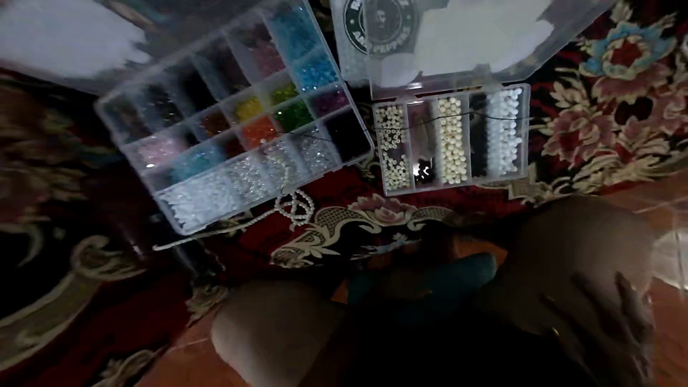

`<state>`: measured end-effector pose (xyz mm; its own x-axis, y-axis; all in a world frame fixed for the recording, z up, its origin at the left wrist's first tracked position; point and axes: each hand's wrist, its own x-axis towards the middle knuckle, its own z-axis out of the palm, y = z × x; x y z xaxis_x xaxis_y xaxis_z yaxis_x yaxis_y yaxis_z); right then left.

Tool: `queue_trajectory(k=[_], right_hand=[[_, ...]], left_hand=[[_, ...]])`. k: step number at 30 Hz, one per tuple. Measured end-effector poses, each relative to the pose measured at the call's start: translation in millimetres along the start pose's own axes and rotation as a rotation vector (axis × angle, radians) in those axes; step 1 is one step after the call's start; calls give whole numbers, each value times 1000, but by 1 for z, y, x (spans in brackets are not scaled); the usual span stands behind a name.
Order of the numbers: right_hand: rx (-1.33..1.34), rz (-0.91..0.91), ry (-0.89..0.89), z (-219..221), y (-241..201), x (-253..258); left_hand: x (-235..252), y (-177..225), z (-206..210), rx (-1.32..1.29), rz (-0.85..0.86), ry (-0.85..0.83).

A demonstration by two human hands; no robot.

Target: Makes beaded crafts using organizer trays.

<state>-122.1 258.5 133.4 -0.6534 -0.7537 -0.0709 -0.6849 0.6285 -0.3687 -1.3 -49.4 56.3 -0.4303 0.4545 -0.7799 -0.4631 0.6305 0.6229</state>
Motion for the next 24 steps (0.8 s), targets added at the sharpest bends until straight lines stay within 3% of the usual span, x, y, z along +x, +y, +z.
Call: queue_trajectory(k=[3,7,11,15,22,24], right_hand=[[-24,-74,95,14,8,-16],[-29,-115,191,27,18,-31],[2,-140,256,36,22,-40],[42,-172,305,40,20,-40],[73,-249,314,42,16,-33],[88,-268,318,42,14,-31]], left_hand=[[17,20,11,79,-124,-40],[53,-37,72,155,64,315],[50,-33,69,241,44,367],[41,-17,74,363,-114,358],[6,-5,105,273,-402,477],[-2,16,108,305,-532,451]])
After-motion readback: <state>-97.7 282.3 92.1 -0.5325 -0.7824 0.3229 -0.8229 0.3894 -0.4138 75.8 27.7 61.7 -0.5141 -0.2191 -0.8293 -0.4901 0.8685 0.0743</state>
